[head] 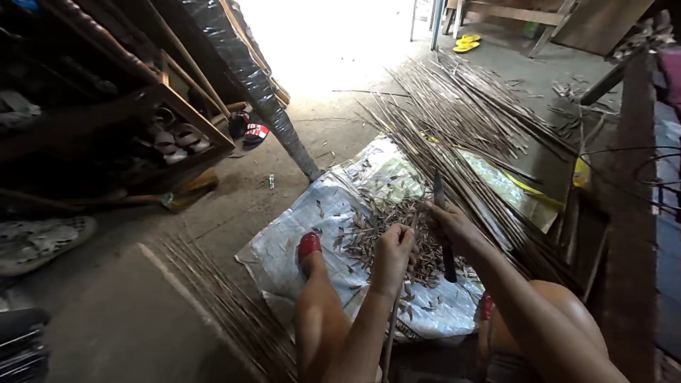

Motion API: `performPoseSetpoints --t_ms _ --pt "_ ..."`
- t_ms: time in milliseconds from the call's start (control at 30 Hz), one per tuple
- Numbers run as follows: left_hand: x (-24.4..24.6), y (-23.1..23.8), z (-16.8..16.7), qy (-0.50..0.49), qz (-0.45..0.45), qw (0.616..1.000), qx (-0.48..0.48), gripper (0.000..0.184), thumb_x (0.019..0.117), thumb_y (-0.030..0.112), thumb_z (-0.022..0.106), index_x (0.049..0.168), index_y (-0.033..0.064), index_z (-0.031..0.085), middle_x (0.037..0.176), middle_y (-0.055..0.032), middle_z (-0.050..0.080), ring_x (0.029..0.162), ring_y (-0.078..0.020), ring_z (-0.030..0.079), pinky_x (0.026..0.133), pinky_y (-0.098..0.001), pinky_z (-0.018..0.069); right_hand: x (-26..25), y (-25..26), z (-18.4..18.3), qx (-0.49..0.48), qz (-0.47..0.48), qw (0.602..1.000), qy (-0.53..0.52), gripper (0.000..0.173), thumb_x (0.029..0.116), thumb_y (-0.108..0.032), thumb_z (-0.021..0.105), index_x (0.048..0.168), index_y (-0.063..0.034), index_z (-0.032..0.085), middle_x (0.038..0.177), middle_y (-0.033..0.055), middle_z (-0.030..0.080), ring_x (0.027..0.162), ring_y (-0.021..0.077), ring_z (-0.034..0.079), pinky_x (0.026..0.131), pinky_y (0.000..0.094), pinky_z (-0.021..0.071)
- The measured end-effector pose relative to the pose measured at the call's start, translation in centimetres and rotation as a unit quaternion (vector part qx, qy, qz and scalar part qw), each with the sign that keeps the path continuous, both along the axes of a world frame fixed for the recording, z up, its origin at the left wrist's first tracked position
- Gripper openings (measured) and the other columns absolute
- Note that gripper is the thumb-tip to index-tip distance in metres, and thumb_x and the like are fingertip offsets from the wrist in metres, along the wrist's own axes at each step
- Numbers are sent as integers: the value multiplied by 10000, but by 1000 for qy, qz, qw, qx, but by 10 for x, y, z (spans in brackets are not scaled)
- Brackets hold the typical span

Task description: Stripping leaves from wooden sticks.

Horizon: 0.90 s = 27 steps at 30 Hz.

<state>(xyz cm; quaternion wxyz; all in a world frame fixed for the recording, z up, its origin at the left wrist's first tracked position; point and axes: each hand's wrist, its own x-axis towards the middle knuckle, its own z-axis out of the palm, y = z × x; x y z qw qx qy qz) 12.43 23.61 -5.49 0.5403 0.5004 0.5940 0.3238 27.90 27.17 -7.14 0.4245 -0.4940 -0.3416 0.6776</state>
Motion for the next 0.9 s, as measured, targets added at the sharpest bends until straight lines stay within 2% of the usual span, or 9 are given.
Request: performPoseSetpoints --t_ms 167,267,467,533,600,667,767,833,900 --pt "-6 5 -12 216 32 960 174 202 1012 114 574 974 -28 713 782 -91 666 628 -112 610 614 -270 512 -8 -21 -4 122 114 963 -213 435 1082 -287 318 1402 -23 450 784 -21 468 583 54 421 540 245 395" --pt "-5 4 -19 289 40 922 254 167 958 52 609 929 -73 717 815 -187 706 754 -272 709 725 -406 568 -14 -31 0 131 174 922 -319 530 1099 -348 369 1588 -146 337 986 119 635 785 205 575 761 435 493" --pt "-3 2 -32 372 54 851 366 107 906 11 654 854 -62 712 769 -184 703 649 -298 714 578 -427 575 -19 -34 -5 156 160 926 -305 523 1104 -304 399 1593 -120 366 1427 165 588 1233 263 611 1059 491 447" --pt "-1 1 -34 402 56 827 390 74 884 6 678 850 -48 717 769 -174 703 624 -291 711 534 -408 565 -21 -35 -1 139 149 940 -273 506 1107 -273 406 1578 -91 379 1380 121 615 1070 134 623 958 344 478" --pt "0 -1 -34 423 53 814 395 61 869 -4 694 878 -47 736 794 -179 714 635 -300 718 527 -413 564 -24 -37 5 114 126 960 -221 482 1105 -215 415 1553 -40 390 1121 66 642 749 32 511 699 214 440" --pt "1 -1 -35 441 51 801 402 72 845 -11 706 897 -32 751 795 -168 717 634 -293 718 517 -403 558 -26 -37 8 82 108 975 -174 478 1099 -189 425 1551 -38 389 906 16 586 609 21 436 556 192 385" --pt "2 -1 -37 445 59 794 410 73 838 -4 714 895 -26 753 789 -164 716 630 -288 717 509 -401 556 -28 -37 4 41 76 990 -112 467 1093 -174 439 1545 -59 409 775 -28 519 532 19 404 477 185 348" --pt "1 0 -34 392 67 842 364 117 901 26 670 945 -45 752 847 -182 737 698 -308 739 589 -441 586 -28 -36 1 19 63 995 -70 458 1100 -178 416 1547 -78 411 721 -49 487 498 16 397 447 179 343" --pt "-4 2 -16 264 55 940 211 228 1008 100 585 1114 -44 728 999 -169 748 865 -251 737 784 -411 584 -27 -35 1 -10 64 998 -24 455 1113 -194 371 1561 -115 396 699 -49 477 479 29 394 425 186 341"
